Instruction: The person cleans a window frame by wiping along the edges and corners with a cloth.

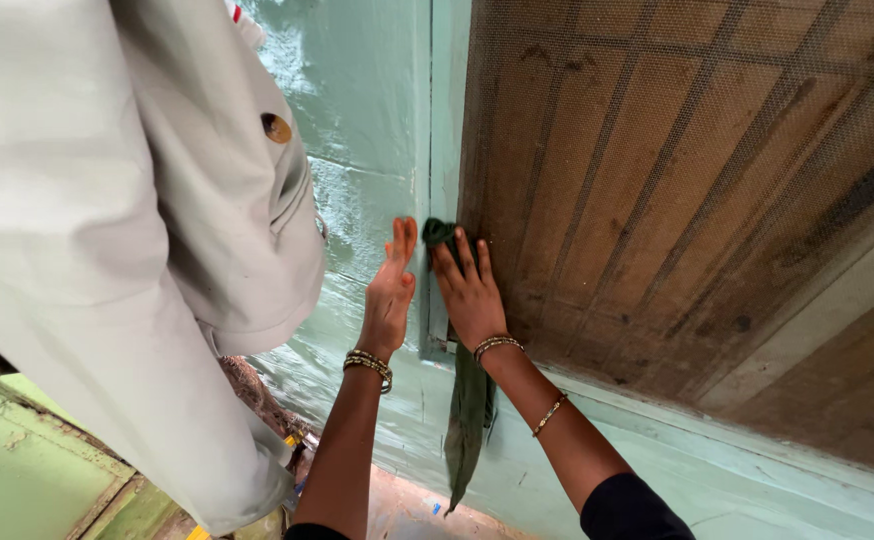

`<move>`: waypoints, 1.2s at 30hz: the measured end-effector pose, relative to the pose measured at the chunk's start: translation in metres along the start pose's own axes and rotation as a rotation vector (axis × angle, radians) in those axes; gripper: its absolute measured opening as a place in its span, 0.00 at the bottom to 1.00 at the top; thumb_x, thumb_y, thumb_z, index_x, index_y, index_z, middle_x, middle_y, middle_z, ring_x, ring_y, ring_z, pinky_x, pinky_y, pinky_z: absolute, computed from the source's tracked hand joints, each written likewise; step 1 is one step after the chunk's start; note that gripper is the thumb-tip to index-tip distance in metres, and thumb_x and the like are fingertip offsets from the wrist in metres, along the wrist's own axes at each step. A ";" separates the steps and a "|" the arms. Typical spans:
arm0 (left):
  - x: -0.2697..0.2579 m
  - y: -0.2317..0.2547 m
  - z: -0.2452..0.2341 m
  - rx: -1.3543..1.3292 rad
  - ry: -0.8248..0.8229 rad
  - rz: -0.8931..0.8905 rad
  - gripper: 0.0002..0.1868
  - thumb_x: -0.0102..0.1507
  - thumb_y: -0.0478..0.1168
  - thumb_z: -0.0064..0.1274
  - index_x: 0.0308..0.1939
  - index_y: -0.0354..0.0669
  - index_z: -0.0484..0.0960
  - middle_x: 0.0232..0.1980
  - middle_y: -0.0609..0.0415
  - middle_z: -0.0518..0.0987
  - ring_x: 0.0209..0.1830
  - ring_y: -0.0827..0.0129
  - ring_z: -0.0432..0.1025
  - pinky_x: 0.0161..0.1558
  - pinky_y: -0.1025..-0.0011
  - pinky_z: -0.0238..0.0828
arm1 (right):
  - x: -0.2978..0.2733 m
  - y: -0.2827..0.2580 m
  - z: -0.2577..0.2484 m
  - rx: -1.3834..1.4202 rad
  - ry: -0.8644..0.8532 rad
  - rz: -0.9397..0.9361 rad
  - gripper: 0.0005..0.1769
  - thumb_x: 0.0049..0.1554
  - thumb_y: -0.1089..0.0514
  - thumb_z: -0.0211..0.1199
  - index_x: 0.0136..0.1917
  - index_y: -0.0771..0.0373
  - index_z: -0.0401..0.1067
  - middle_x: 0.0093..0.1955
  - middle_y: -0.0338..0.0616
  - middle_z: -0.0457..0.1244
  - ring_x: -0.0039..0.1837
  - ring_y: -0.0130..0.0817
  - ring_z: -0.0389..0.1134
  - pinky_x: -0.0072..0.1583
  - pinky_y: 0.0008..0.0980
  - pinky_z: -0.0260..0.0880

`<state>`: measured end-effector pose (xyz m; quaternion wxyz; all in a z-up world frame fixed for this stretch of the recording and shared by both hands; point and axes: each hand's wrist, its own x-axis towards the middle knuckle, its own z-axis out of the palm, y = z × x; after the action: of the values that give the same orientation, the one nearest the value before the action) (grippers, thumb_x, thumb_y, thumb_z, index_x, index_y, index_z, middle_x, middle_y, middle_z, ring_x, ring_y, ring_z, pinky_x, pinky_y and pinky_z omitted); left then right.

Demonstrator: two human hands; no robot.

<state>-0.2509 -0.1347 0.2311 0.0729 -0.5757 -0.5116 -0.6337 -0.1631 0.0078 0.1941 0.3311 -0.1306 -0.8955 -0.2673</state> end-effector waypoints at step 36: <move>-0.041 0.011 0.051 0.088 0.078 -0.265 0.48 0.71 0.61 0.40 0.82 0.42 0.33 0.86 0.44 0.44 0.86 0.52 0.39 0.79 0.58 0.43 | -0.224 0.019 0.116 1.341 -0.439 0.692 0.36 0.51 0.74 0.47 0.73 0.61 0.66 0.74 0.44 0.62 0.60 0.33 0.70 0.55 0.28 0.71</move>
<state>-0.1970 -0.1224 0.1948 0.0336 -0.4741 -0.6073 -0.6366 -0.0482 0.0758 -0.0210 0.2190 -0.2243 -0.8190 0.4806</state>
